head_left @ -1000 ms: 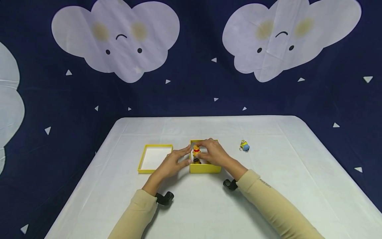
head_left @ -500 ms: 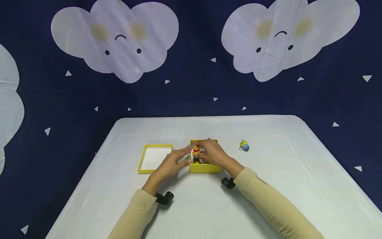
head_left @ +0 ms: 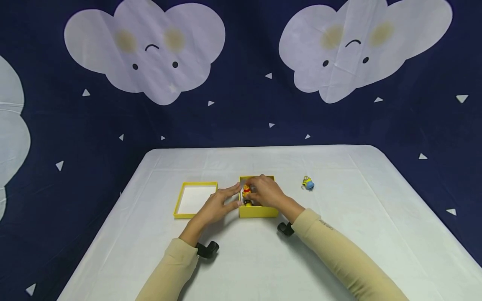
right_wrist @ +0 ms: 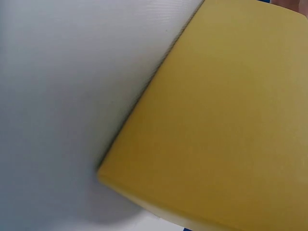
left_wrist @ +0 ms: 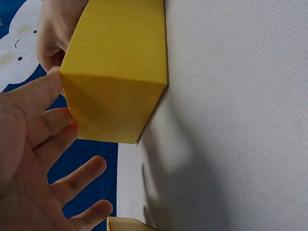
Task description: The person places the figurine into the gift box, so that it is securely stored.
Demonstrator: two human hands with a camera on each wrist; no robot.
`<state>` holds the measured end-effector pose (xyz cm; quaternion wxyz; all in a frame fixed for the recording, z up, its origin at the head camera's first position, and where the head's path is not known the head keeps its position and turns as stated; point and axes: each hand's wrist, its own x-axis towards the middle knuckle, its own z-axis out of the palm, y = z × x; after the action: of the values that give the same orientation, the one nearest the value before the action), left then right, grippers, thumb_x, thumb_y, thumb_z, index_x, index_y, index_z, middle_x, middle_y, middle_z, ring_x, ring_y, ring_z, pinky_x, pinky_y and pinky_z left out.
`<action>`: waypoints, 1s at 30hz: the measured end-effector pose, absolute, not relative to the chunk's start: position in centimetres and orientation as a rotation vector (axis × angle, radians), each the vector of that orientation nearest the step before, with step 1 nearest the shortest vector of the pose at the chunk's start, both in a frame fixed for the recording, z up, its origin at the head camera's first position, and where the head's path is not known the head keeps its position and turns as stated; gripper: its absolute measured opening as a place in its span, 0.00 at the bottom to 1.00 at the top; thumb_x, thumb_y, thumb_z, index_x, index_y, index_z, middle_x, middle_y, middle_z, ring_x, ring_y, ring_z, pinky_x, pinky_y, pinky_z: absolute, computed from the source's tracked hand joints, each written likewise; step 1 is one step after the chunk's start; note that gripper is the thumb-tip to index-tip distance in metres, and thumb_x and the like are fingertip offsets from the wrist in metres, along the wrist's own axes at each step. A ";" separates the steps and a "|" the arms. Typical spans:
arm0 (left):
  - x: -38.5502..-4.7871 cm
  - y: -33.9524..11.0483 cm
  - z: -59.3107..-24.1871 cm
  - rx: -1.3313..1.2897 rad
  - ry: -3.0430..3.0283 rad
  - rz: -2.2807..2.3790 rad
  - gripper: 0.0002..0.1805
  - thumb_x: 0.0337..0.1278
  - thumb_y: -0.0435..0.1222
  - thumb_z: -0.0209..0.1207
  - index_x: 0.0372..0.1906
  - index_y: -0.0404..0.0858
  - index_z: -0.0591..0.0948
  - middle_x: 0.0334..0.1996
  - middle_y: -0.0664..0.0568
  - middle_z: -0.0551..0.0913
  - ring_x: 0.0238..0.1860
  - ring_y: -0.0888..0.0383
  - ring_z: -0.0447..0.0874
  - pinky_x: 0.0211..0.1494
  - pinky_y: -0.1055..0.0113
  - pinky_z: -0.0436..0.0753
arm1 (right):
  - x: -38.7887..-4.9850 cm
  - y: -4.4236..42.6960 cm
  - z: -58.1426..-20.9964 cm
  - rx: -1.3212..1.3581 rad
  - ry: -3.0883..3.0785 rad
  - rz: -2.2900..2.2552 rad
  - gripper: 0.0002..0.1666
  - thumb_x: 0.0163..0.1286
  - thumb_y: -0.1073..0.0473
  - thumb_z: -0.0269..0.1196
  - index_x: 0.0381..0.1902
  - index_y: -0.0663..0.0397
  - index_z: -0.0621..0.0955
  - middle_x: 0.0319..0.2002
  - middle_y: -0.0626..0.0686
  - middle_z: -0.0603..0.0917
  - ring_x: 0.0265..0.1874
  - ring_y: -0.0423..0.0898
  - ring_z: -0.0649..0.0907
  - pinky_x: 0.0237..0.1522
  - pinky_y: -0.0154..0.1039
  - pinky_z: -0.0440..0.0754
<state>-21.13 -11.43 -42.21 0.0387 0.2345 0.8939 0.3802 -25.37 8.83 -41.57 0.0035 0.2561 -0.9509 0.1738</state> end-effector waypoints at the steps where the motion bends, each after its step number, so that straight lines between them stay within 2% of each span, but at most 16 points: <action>1: -21.1 -11.4 -42.2 0.722 2.739 1.168 0.30 0.62 0.44 0.57 0.68 0.43 0.67 0.71 0.56 0.63 0.72 0.47 0.59 0.73 0.46 0.59 | -25.4 8.8 -41.6 0.800 -2.985 0.530 0.24 0.61 0.47 0.66 0.53 0.49 0.80 0.51 0.48 0.84 0.47 0.47 0.80 0.51 0.45 0.79; 14: -21.0 -11.4 -42.2 0.700 2.752 1.163 0.29 0.62 0.44 0.58 0.67 0.44 0.67 0.70 0.58 0.62 0.71 0.48 0.61 0.73 0.46 0.59 | -25.7 8.3 -41.7 0.745 -3.044 0.437 0.23 0.60 0.45 0.67 0.50 0.47 0.81 0.47 0.47 0.85 0.49 0.47 0.81 0.51 0.45 0.79; 30: -20.9 -11.4 -42.2 0.689 2.747 1.178 0.29 0.62 0.44 0.57 0.68 0.44 0.67 0.71 0.59 0.62 0.72 0.45 0.59 0.73 0.42 0.56 | -25.6 7.9 -41.7 0.694 -3.070 0.430 0.22 0.60 0.44 0.66 0.49 0.47 0.82 0.45 0.47 0.86 0.43 0.46 0.83 0.47 0.44 0.81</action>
<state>-20.89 -11.44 -42.18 0.0374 0.2244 0.8950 0.3838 -25.64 7.90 -41.66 -0.0174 0.2184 -0.9663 0.1355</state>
